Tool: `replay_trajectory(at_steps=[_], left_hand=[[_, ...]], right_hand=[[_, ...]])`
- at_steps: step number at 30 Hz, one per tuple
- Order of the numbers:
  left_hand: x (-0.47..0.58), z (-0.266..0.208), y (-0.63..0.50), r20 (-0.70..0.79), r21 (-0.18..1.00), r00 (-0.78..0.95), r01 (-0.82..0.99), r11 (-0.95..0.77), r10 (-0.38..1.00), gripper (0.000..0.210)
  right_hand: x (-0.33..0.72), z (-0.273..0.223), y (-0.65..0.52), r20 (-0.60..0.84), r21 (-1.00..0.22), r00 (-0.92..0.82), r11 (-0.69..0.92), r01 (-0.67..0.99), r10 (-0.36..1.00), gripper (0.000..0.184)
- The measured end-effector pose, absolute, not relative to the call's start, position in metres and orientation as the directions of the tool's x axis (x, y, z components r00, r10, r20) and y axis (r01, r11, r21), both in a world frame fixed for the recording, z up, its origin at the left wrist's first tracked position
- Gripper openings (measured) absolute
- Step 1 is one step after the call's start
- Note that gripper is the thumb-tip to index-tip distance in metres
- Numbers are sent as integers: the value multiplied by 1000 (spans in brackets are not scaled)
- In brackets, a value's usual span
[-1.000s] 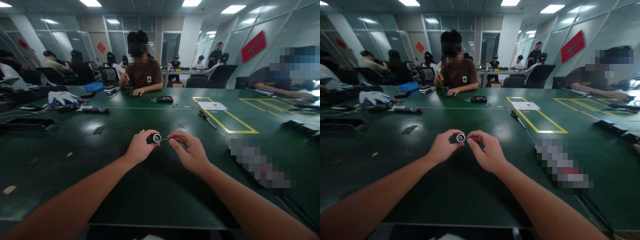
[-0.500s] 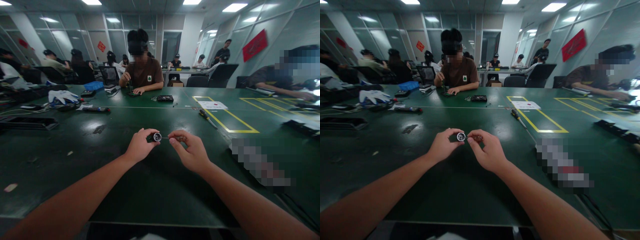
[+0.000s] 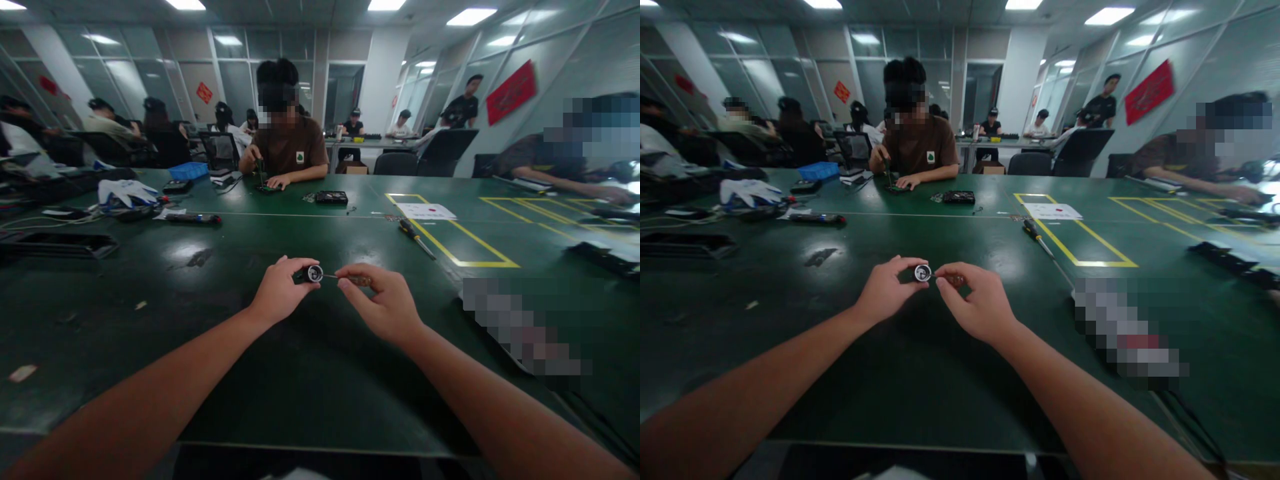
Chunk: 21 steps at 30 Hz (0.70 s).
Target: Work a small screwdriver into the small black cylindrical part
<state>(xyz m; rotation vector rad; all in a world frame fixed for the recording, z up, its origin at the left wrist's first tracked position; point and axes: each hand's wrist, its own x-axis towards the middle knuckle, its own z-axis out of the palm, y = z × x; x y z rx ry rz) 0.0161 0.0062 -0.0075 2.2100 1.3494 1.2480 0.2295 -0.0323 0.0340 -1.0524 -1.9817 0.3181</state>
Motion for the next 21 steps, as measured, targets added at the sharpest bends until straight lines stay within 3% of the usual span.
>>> replay_trajectory(at_steps=[11, 21], left_hand=[[8, -6, 11, 565, 674, 66, 539, -505, 823, 36], [8, -4, 10, 570, 674, 47, 543, -500, 820, 33]], right_hand=[[230, 28, -22, 350, -671, -273, 443, 594, 896, 28], [229, 27, -20, 285, -698, -297, 409, 588, 911, 32]])
